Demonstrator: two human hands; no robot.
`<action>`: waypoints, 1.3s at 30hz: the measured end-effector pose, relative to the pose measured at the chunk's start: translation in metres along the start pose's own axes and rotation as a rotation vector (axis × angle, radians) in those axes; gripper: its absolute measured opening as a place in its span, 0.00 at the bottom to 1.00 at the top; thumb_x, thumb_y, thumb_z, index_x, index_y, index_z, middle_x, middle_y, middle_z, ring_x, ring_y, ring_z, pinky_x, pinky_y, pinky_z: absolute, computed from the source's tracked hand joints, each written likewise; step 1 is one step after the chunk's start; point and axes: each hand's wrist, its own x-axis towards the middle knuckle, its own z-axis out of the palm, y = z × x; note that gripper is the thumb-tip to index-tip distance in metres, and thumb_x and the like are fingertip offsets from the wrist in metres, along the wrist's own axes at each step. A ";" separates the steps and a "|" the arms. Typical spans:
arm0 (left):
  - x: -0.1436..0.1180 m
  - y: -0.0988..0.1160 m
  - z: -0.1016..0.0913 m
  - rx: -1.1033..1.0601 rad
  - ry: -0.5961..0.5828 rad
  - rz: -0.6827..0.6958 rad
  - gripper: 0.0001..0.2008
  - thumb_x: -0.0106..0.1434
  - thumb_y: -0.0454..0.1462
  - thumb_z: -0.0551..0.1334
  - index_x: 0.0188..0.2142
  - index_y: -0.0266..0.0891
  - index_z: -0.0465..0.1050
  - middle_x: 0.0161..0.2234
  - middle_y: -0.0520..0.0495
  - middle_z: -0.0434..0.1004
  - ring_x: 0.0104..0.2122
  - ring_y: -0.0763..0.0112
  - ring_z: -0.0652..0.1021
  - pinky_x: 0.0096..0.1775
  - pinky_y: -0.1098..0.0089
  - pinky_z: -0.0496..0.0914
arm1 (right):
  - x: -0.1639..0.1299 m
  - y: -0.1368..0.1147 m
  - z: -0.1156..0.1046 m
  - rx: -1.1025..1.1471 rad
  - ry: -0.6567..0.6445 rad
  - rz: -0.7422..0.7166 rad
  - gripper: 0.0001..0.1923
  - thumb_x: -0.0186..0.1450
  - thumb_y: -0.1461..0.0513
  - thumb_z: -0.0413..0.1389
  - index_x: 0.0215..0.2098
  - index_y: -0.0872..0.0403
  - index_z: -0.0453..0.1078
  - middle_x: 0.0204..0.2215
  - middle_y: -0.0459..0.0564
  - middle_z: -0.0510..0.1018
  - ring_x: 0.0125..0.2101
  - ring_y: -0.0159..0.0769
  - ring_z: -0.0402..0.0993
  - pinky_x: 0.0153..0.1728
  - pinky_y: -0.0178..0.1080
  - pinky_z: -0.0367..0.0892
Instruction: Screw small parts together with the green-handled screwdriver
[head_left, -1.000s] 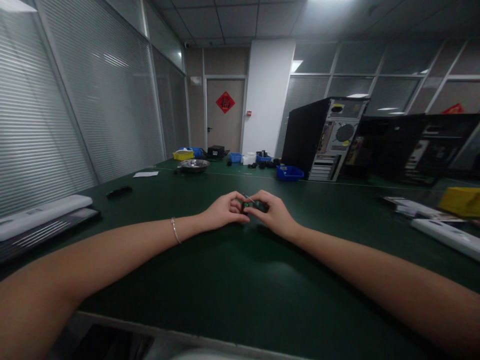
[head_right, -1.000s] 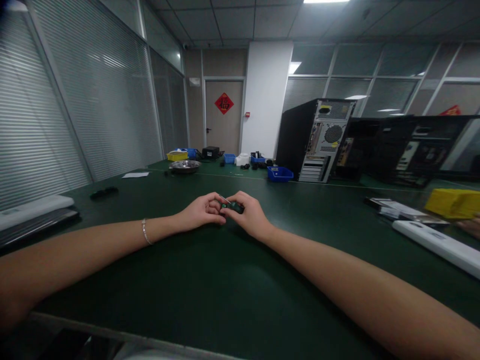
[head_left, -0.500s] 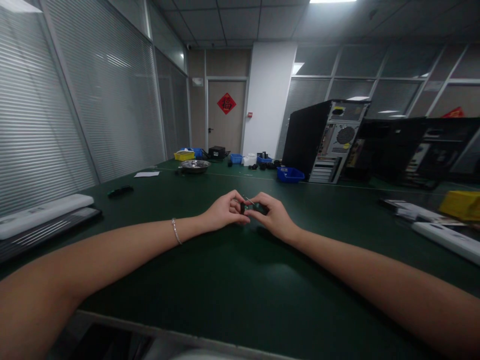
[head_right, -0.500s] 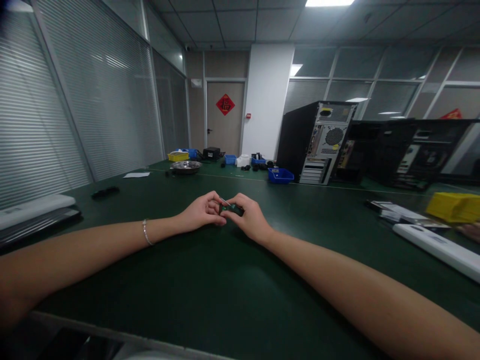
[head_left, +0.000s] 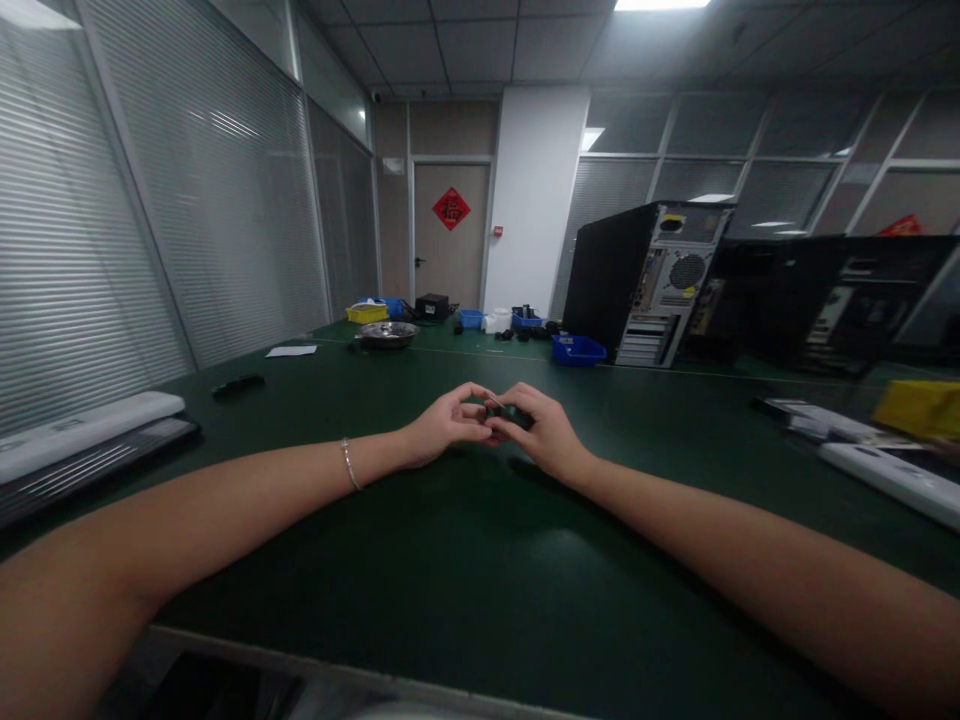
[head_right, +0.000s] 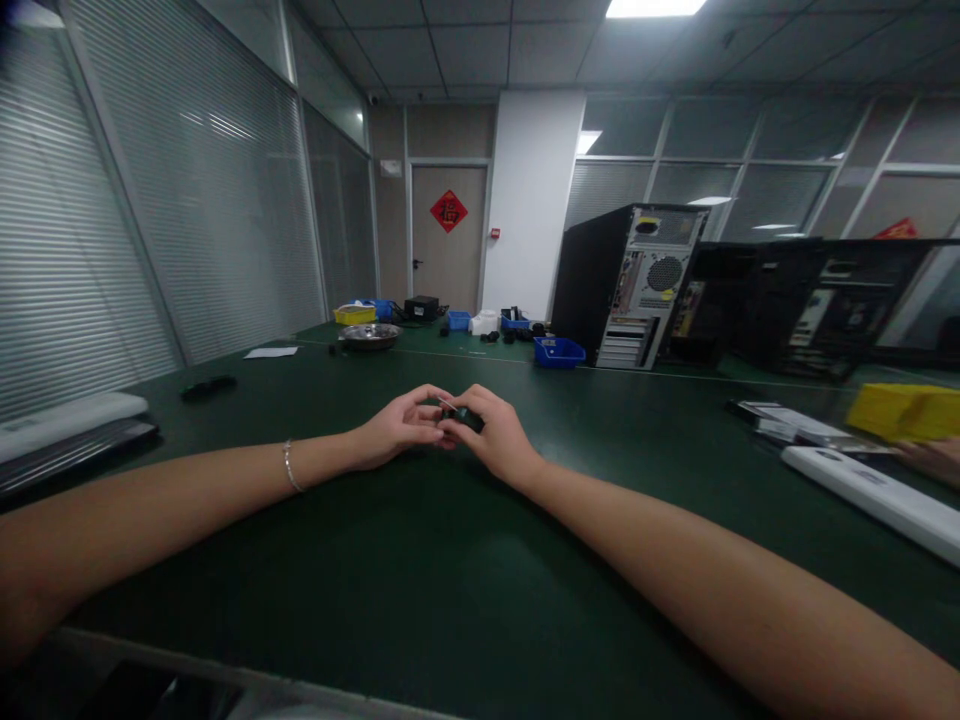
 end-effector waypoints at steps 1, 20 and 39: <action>0.001 0.000 0.001 -0.040 0.005 -0.008 0.20 0.53 0.33 0.66 0.44 0.37 0.62 0.38 0.45 0.73 0.37 0.66 0.77 0.44 0.58 0.69 | 0.000 0.000 0.000 -0.010 -0.005 -0.008 0.09 0.60 0.61 0.57 0.40 0.52 0.71 0.32 0.49 0.72 0.34 0.36 0.69 0.36 0.38 0.65; 0.026 -0.004 -0.075 0.109 0.630 0.087 0.08 0.58 0.34 0.60 0.36 0.30 0.74 0.33 0.40 0.76 0.31 0.70 0.75 0.35 0.70 0.68 | -0.005 0.001 -0.011 -0.011 -0.052 0.024 0.17 0.62 0.62 0.56 0.50 0.51 0.67 0.35 0.49 0.72 0.37 0.36 0.69 0.39 0.39 0.65; 0.029 0.001 -0.125 0.264 0.847 0.123 0.07 0.58 0.32 0.57 0.32 0.29 0.73 0.26 0.45 0.73 0.25 0.74 0.71 0.28 0.74 0.63 | -0.007 0.007 -0.015 -0.050 -0.118 0.069 0.09 0.62 0.60 0.55 0.41 0.53 0.71 0.35 0.49 0.75 0.36 0.35 0.71 0.38 0.38 0.65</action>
